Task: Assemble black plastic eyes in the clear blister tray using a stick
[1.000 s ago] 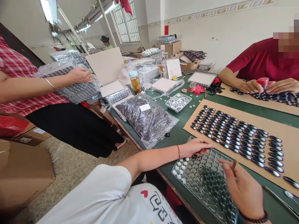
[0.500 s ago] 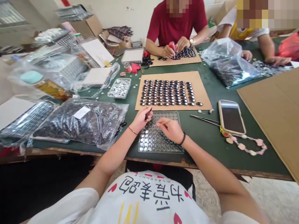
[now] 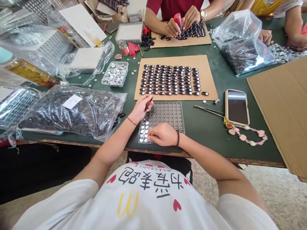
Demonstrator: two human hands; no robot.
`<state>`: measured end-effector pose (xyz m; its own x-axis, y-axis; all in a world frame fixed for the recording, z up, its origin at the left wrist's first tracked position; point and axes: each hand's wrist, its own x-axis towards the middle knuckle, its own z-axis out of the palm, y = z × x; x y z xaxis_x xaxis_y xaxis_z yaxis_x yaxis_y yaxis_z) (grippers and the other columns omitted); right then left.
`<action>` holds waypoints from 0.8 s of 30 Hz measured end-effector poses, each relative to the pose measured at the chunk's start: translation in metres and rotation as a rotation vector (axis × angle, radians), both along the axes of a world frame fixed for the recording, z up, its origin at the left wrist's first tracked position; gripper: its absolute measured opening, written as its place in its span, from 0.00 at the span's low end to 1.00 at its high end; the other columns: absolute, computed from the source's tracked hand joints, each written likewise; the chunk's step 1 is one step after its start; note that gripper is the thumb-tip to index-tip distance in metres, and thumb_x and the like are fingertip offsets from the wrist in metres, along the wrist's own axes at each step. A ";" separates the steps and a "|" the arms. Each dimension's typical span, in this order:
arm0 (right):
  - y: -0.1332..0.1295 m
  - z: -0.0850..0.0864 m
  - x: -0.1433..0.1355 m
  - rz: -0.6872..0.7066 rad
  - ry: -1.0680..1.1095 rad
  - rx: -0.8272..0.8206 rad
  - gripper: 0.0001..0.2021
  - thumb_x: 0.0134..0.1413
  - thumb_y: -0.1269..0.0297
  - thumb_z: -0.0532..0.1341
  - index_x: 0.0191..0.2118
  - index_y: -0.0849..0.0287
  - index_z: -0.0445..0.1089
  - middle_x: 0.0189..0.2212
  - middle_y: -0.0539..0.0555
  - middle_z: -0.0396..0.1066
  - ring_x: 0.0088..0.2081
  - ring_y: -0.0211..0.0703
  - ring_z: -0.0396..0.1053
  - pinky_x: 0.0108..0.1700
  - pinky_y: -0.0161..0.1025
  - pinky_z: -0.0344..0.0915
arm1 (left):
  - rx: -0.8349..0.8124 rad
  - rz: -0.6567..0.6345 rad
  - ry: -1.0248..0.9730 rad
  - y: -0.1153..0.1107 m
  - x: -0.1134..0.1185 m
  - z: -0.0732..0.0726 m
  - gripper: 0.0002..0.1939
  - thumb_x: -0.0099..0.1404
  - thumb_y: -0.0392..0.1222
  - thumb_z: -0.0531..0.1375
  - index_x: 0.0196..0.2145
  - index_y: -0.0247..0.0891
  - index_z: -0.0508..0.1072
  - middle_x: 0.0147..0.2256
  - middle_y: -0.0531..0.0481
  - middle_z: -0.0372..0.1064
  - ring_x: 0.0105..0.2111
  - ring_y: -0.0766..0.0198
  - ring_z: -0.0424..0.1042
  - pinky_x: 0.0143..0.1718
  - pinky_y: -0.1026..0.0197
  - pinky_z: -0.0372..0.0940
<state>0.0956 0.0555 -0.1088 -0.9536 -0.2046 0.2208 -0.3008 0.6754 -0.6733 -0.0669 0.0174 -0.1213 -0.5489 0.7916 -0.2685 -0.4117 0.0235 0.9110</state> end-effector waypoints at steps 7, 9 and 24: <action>0.022 0.007 0.001 -0.322 0.247 -0.098 0.13 0.58 0.64 0.51 0.25 0.60 0.66 0.25 0.50 0.70 0.24 0.33 0.63 0.29 0.31 0.58 | -0.118 -0.107 0.355 -0.004 0.005 0.004 0.16 0.58 0.52 0.54 0.27 0.35 0.66 0.14 0.59 0.54 0.13 0.77 0.51 0.14 0.72 0.45; 0.032 0.008 0.001 -0.443 0.296 0.025 0.12 0.58 0.63 0.52 0.26 0.60 0.66 0.22 0.50 0.68 0.23 0.34 0.62 0.28 0.32 0.57 | -0.143 -0.152 0.548 -0.006 0.011 0.007 0.17 0.59 0.52 0.53 0.30 0.35 0.69 0.16 0.57 0.59 0.15 0.74 0.56 0.18 0.71 0.51; 0.049 0.002 -0.001 -0.728 0.461 0.406 0.14 0.57 0.61 0.53 0.23 0.60 0.66 0.16 0.49 0.65 0.20 0.35 0.60 0.27 0.33 0.52 | -0.290 -0.369 1.251 -0.016 0.028 0.009 0.15 0.63 0.47 0.48 0.30 0.38 0.70 0.28 0.52 0.70 0.29 0.65 0.67 0.30 0.65 0.56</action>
<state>0.0950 0.1040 -0.1065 -0.7136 0.2612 0.6500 0.1085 0.9579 -0.2657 -0.0392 0.0012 -0.1120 -0.3147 0.9464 0.0722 0.7633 0.2072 0.6119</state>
